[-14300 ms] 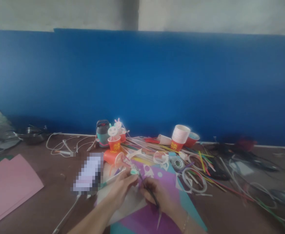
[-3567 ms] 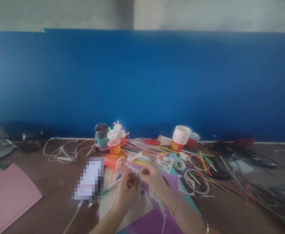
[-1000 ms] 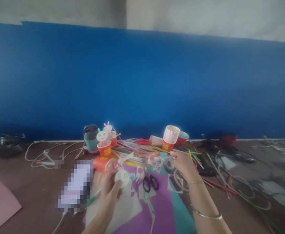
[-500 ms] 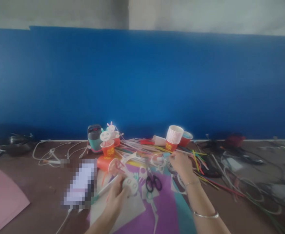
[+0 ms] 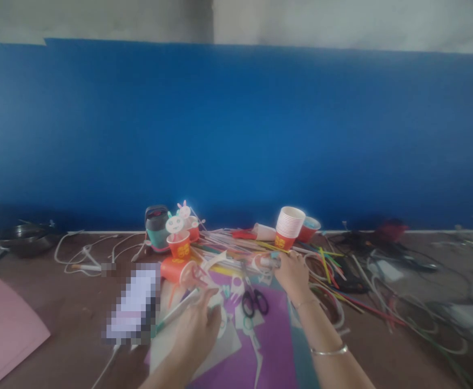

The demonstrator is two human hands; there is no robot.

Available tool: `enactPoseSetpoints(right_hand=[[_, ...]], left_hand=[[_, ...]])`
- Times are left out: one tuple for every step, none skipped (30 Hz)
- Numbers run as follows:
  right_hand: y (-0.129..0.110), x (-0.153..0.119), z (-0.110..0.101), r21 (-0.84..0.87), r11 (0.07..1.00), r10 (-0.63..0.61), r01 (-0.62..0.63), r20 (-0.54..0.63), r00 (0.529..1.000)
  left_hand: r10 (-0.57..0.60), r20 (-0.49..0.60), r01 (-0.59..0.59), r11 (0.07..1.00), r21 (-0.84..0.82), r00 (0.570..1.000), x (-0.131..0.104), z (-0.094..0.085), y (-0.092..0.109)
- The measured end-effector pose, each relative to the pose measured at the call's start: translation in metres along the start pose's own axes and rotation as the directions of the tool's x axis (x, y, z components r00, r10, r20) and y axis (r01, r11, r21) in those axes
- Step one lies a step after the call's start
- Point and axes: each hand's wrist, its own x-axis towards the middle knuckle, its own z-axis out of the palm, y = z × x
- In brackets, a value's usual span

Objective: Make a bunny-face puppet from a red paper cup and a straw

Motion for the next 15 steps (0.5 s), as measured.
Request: enactPoseSetpoints(right_hand=[[0.000, 0.000, 0.000, 0.003, 1.000, 0.005, -0.005, -0.001, 1.000], [0.001, 0.000, -0.001, 0.010, 1.000, 0.009, -0.009, -0.005, 1.000], [0.001, 0.000, -0.003, 0.019, 1.000, 0.009, -0.009, -0.012, 1.000], [0.002, 0.000, -0.005, 0.028, 1.000, 0.008, -0.007, -0.026, 1.000], [0.003, 0.000, -0.009, 0.036, 0.999, 0.006, -0.004, -0.043, 0.999], [0.003, 0.001, -0.012, 0.043, 0.999, 0.003, 0.000, -0.058, 0.998], [0.004, 0.002, -0.017, 0.051, 0.999, 0.001, 0.002, -0.067, 0.998], [0.005, 0.003, -0.022, 0.063, 0.998, 0.003, 0.001, -0.066, 0.998], [0.006, 0.004, -0.026, 0.082, 0.997, 0.011, -0.006, -0.055, 0.998], [0.007, 0.005, -0.031, 0.113, 0.993, 0.023, -0.019, -0.034, 0.999], [0.008, 0.007, -0.035, 0.161, 0.986, 0.040, -0.038, -0.009, 0.999], [0.009, 0.009, -0.039, 0.227, 0.972, 0.056, -0.059, 0.018, 0.998], [0.010, 0.010, -0.042, 0.315, 0.946, 0.063, -0.073, 0.042, 0.997], [0.010, 0.011, -0.044, 0.420, 0.904, 0.062, -0.082, 0.062, 0.996], [0.010, 0.012, -0.046, 0.536, 0.840, 0.049, -0.085, 0.081, 0.996]], left_hand=[[0.010, 0.016, -0.011, 0.997, 0.081, 1.000, -0.001, -0.003, 0.003], [0.004, 0.034, -0.009, 0.986, 0.169, 0.999, -0.003, -0.006, 0.006], [-0.004, 0.060, -0.011, 0.969, 0.247, 0.998, -0.004, -0.010, 0.009], [-0.010, 0.082, -0.016, 0.949, 0.315, 0.997, -0.006, -0.013, 0.012], [-0.021, 0.099, -0.017, 0.929, 0.370, 0.995, -0.007, -0.016, 0.015], [-0.027, 0.114, -0.022, 0.912, 0.410, 0.993, -0.008, -0.019, 0.018], [-0.027, 0.124, -0.030, 0.899, 0.436, 0.992, -0.008, -0.023, 0.021], [-0.025, 0.135, -0.038, 0.892, 0.450, 0.991, -0.007, -0.026, 0.024], [-0.012, 0.142, -0.053, 0.893, 0.447, 0.990, -0.005, -0.029, 0.026], [0.008, 0.148, -0.072, 0.898, 0.435, 0.989, -0.001, -0.031, 0.029], [0.020, 0.150, -0.081, 0.906, 0.415, 0.988, 0.003, -0.032, 0.031], [0.038, 0.135, -0.089, 0.914, 0.395, 0.990, 0.009, -0.032, 0.033], [0.056, 0.131, -0.101, 0.924, 0.369, 0.990, 0.016, -0.030, 0.034], [0.088, 0.141, -0.130, 0.938, 0.322, 0.986, 0.023, -0.027, 0.035], [0.097, 0.135, -0.130, 0.955, 0.265, 0.986, 0.031, -0.022, 0.035]])
